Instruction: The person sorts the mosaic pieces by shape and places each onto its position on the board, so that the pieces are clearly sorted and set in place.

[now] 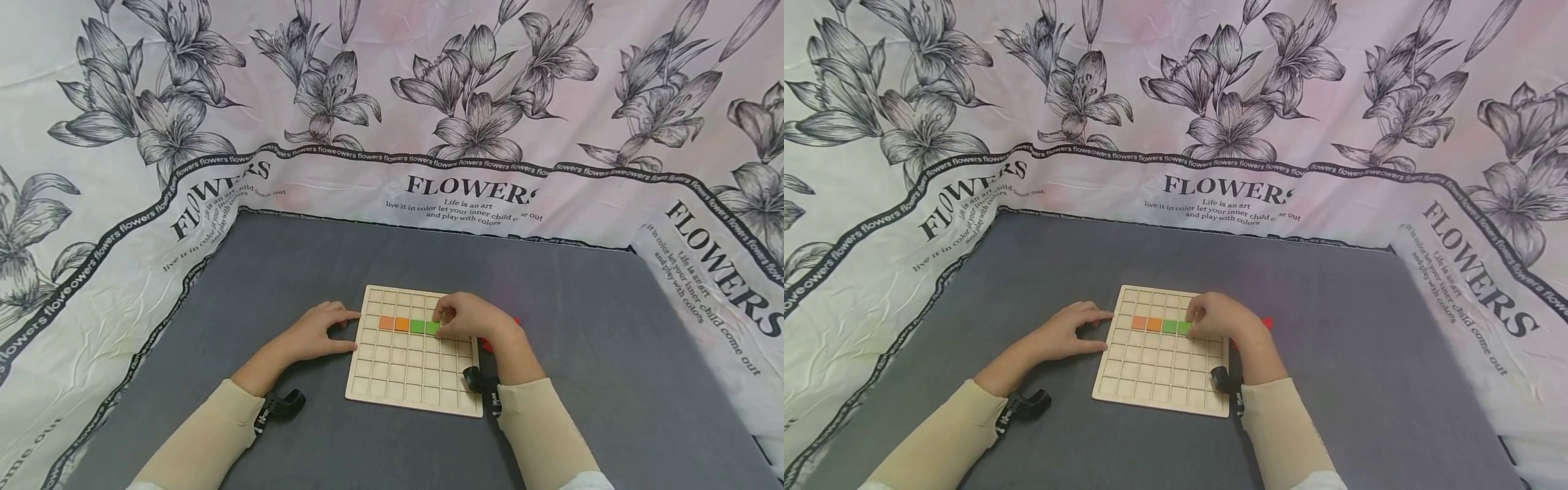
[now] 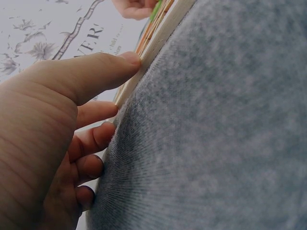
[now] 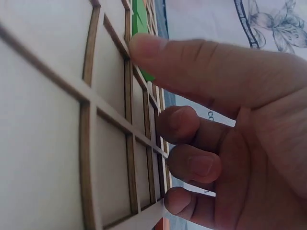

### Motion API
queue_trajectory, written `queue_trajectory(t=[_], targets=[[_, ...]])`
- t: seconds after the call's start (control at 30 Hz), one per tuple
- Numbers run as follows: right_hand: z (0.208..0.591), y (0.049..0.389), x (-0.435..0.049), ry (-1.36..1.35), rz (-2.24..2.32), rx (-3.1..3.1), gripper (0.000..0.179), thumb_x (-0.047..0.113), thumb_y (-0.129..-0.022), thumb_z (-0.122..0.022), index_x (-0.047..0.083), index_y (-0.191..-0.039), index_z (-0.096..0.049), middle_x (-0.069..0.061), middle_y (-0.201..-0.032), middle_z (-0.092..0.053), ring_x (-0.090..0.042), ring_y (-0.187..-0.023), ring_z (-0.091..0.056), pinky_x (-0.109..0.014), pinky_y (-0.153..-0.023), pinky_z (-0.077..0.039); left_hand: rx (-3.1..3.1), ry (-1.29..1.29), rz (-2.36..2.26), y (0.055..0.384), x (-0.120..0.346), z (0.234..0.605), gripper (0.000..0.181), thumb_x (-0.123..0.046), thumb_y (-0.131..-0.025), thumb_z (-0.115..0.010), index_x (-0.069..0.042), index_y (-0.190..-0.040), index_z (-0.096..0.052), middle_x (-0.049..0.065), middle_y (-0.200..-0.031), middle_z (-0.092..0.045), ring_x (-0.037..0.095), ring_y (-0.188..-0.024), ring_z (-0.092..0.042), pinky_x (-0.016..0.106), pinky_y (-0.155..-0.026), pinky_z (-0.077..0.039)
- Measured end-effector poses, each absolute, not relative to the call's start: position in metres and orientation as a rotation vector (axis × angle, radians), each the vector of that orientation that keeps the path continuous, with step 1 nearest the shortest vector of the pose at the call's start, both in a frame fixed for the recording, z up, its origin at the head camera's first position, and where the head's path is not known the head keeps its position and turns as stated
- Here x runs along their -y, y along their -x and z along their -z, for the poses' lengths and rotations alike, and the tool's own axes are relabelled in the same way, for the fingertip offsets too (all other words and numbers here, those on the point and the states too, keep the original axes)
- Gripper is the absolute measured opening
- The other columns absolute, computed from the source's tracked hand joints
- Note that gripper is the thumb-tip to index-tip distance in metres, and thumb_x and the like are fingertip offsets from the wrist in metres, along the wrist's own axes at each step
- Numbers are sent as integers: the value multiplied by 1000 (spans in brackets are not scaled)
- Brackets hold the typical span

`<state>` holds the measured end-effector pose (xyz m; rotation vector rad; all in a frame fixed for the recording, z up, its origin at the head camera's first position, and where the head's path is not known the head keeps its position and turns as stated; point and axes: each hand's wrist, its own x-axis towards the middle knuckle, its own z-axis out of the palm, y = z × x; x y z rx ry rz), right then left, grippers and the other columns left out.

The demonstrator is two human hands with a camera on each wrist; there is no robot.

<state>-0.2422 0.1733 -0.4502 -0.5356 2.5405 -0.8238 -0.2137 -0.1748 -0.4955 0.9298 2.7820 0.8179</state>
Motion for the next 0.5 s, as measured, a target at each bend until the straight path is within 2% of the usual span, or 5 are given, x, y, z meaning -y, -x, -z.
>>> queue_trajectory(t=[0.27,0.5], targets=[[447,240,-170,481,753,-2616,12,17,-80,-89,20,-87,-80,7,-83,-69,-16,-77,-58,-35,-71,-50,-2770,-928,-836,214,174,493,61,-44,-89,-81,-13,-139,-66,-7,-91,-49,13,-83,-43,37,-77,-35],[439,238,-166,498,632,-2660,16,23,-82,-89,21,-93,-78,6,-84,-66,-16,-77,-57,-37,-71,-49,-2773,-921,-819,214,174,494,60,-42,-89,-81,-13,-140,-65,-7,-91,-48,14,-83,-43,37,-78,-35]])
